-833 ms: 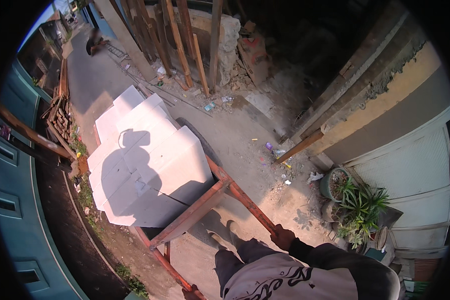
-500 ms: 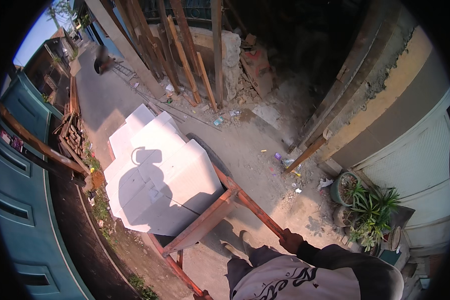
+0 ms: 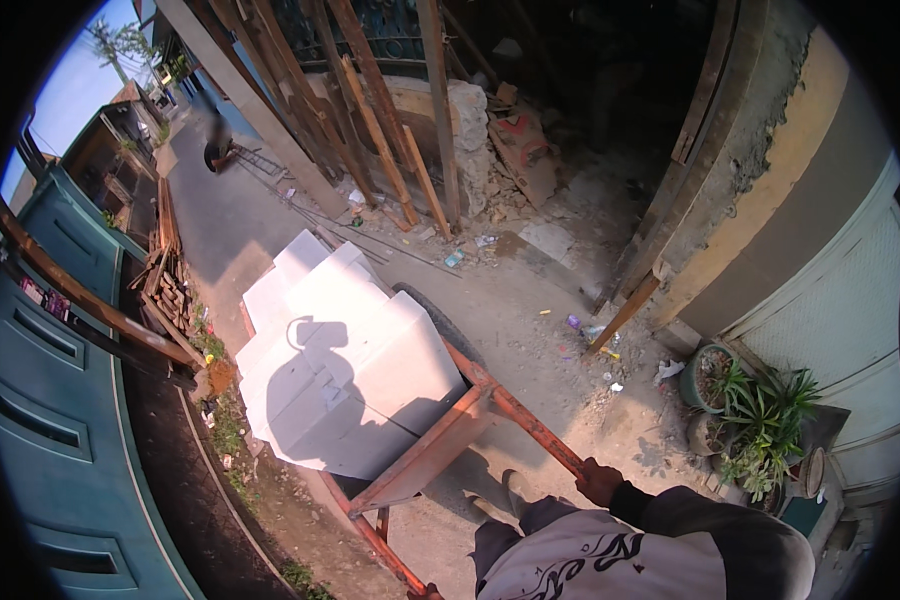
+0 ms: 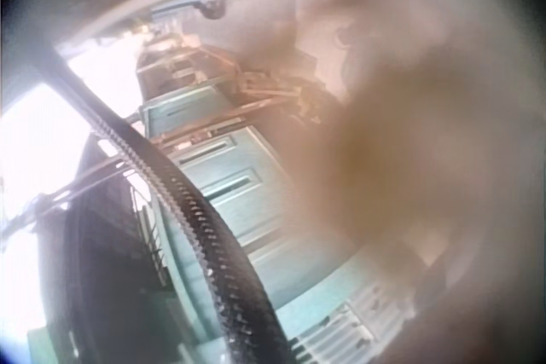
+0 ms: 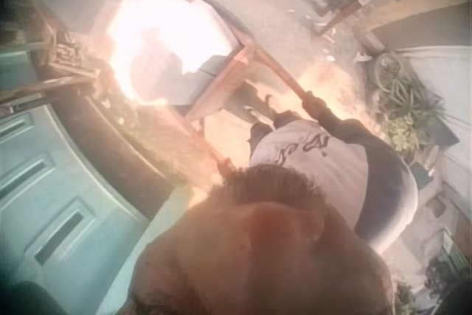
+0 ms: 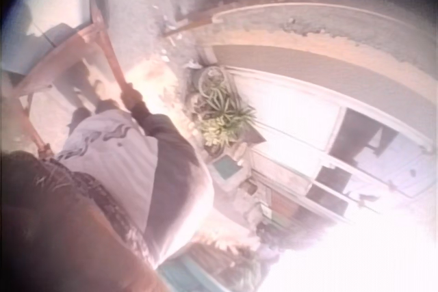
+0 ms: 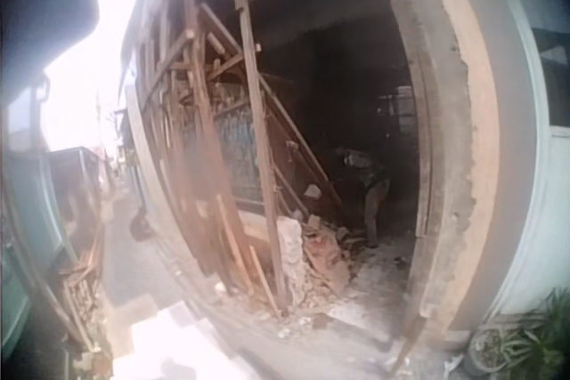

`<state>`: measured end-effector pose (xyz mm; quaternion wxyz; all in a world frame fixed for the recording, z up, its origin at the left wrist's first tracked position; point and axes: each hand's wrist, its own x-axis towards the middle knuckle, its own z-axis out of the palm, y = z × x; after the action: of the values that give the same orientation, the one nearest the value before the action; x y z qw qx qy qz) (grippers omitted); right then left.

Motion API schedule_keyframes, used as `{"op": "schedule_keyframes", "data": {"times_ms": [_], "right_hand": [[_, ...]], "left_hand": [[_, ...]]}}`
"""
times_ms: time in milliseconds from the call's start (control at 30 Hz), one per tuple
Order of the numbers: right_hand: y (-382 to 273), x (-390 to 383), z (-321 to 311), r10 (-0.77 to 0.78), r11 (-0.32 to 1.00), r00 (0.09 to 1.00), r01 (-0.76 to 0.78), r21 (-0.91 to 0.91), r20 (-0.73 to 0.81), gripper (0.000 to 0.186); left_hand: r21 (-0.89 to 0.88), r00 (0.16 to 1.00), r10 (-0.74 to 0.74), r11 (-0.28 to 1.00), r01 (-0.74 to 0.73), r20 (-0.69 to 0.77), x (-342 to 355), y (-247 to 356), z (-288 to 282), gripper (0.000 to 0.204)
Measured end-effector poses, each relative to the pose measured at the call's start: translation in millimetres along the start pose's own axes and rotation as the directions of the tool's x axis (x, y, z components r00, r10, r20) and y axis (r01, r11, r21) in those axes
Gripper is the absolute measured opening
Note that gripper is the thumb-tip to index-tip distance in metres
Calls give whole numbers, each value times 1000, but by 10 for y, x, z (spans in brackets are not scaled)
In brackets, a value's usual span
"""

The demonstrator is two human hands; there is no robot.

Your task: The person picks up white concrete blocks from a stack and places them into a red wheelbarrow. They then push the loaded wheelbarrow along a narrow alleyway and into a construction area.

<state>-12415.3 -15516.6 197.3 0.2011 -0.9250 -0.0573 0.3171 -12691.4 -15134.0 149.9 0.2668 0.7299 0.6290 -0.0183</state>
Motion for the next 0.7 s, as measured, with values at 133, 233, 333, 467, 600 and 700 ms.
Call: {"op": "schedule_keyframes", "data": {"times_ms": [133, 233, 333, 467, 600, 700], "right_hand": [[14, -20, 4, 8, 1000, 1000, -8, -18, -17, 43], [-3, -16, 5, -15, 1000, 1000, 15, -16, -26, 43], [14, -1, 20, -40, 999, 998, 39, -16, -49, 42], [37, -9, 32, -39, 999, 998, 38, -15, -50, 41], [-25, -13, -12, -29, 1000, 999, 29, -8, -25, 42], [-44, -13, -4, -19, 1000, 999, 19, -7, -30, 42]], "left_hand": [[4, 1000, 13, 1000, -13, 5, 25, -32, 2, 43], [2, 1000, 17, 1000, -17, -5, 14, -80, -22, 44], [-3, 1000, 23, 1000, -23, -7, -7, -105, -20, 44], [-7, 999, 49, 999, -49, -6, -45, -160, -26, 45], [-3, 997, 69, 998, -69, -34, -119, -327, -45, 45], [-4, 986, 152, 988, -153, -69, -23, -549, 26, 45]]}}
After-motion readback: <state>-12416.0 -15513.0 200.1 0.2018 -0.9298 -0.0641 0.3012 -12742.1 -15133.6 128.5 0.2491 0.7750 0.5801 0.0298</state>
